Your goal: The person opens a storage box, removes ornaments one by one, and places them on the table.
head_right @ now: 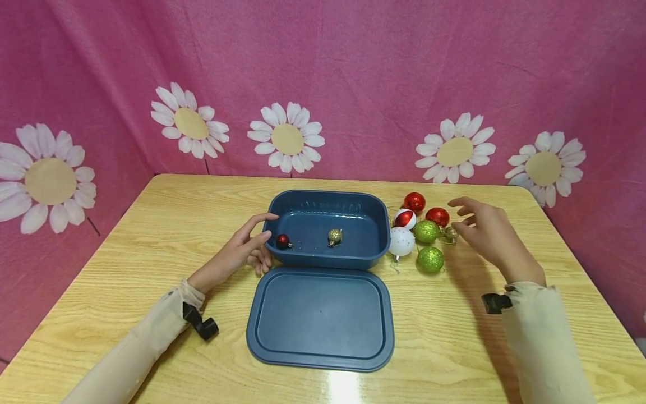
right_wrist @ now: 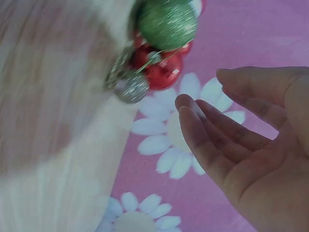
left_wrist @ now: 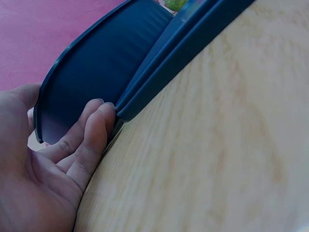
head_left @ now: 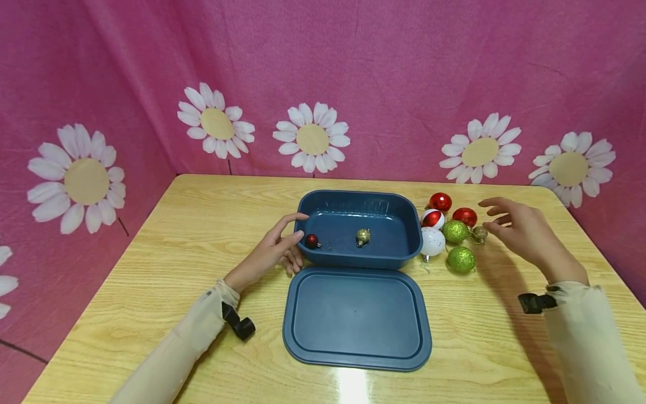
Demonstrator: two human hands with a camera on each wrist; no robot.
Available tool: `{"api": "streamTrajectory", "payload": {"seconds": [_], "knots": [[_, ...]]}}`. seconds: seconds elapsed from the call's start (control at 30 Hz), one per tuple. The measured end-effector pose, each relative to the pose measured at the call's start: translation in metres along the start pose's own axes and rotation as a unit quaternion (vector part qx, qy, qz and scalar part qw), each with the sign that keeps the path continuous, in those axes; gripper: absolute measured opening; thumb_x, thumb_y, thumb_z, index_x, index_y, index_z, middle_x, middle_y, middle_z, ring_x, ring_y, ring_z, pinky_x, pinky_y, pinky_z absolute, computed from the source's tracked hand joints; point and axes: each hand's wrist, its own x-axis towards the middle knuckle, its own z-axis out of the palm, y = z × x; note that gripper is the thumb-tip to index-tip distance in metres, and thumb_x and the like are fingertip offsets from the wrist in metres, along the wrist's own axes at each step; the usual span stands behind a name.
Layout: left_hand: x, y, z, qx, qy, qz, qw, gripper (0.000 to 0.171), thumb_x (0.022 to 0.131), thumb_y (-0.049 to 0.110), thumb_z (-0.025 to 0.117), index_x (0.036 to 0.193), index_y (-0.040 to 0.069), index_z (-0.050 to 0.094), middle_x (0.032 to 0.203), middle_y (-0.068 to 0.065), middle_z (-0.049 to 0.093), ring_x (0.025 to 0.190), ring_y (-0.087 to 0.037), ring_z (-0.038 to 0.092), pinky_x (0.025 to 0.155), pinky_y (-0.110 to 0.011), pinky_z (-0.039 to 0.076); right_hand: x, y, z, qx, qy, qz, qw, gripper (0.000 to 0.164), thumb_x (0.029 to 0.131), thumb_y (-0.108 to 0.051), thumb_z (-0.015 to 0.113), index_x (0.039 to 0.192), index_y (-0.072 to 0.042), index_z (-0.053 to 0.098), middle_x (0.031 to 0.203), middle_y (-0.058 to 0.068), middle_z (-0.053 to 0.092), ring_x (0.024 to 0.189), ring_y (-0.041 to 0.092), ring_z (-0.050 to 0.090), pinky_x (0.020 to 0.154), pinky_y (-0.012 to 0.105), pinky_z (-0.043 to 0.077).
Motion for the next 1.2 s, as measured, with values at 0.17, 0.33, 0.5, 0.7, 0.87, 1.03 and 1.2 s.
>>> {"api": "streamTrajectory", "payload": {"seconds": [0.17,0.33,0.5,0.7,0.87,1.03,1.2], "knots": [[0.001,-0.002,0.001,0.000,0.002,0.004,1.0000,0.047,0.108,0.031,0.044,0.152,0.023,0.032,0.077,-0.026,0.065,0.060,-0.026,0.064,0.053,-0.038,0.058,0.002,-0.021,0.000,-0.002,0.006,-0.026,1.000,0.040,0.090,-0.001,0.070,0.129,0.002,0.058,0.108,0.032,0.067,0.087,0.042,0.070,0.064,0.020,0.052],[0.002,-0.004,0.000,-0.005,-0.001,0.001,1.0000,0.047,0.108,0.031,0.044,0.152,0.023,0.031,0.078,-0.028,0.065,0.060,-0.026,0.064,0.053,-0.037,0.058,0.004,-0.040,0.002,0.004,0.007,-0.051,0.999,0.038,0.090,0.000,0.070,0.127,0.003,0.060,0.109,0.029,0.068,0.088,0.040,0.070,0.069,0.043,0.059],[0.002,-0.003,-0.001,-0.007,-0.002,0.002,1.0000,0.047,0.108,0.032,0.044,0.152,0.023,0.031,0.078,-0.027,0.065,0.059,-0.025,0.064,0.052,-0.036,0.058,0.007,-0.060,0.007,0.009,0.005,-0.073,0.997,0.035,0.088,0.002,0.071,0.122,0.004,0.063,0.104,0.021,0.070,0.085,0.033,0.070,0.067,0.039,0.059],[0.002,-0.004,0.000,-0.008,0.000,0.002,1.0000,0.046,0.108,0.032,0.044,0.152,0.024,0.032,0.078,-0.028,0.065,0.059,-0.025,0.064,0.053,-0.036,0.058,0.016,-0.083,0.019,0.025,-0.020,-0.084,0.996,0.031,0.087,0.005,0.071,0.117,0.003,0.066,0.106,0.020,0.070,0.085,0.030,0.070,0.074,0.047,0.059],[0.002,-0.004,0.000,-0.006,0.001,0.001,1.0000,0.045,0.108,0.031,0.044,0.152,0.024,0.032,0.078,-0.027,0.065,0.059,-0.025,0.064,0.053,-0.036,0.058,0.030,-0.104,0.035,0.036,-0.038,-0.106,0.993,0.029,0.088,0.004,0.070,0.116,0.005,0.066,0.108,0.019,0.069,0.087,0.029,0.071,0.072,0.044,0.060],[0.002,-0.002,-0.001,-0.006,0.002,0.004,1.0000,0.047,0.108,0.031,0.044,0.152,0.023,0.031,0.078,-0.026,0.065,0.059,-0.025,0.064,0.053,-0.036,0.058,0.045,-0.121,0.052,0.037,-0.067,-0.103,0.992,0.030,0.090,0.001,0.069,0.119,0.004,0.066,0.113,0.020,0.069,0.089,0.027,0.069,0.076,0.044,0.059],[0.002,-0.005,-0.001,-0.004,0.001,0.004,1.0000,0.047,0.107,0.034,0.045,0.152,0.025,0.032,0.077,-0.025,0.066,0.060,-0.026,0.064,0.053,-0.038,0.058,0.057,-0.131,0.074,0.048,-0.099,-0.103,0.989,0.030,0.091,0.000,0.068,0.121,0.005,0.065,0.115,0.022,0.068,0.091,0.029,0.069,0.081,0.045,0.058]]}}
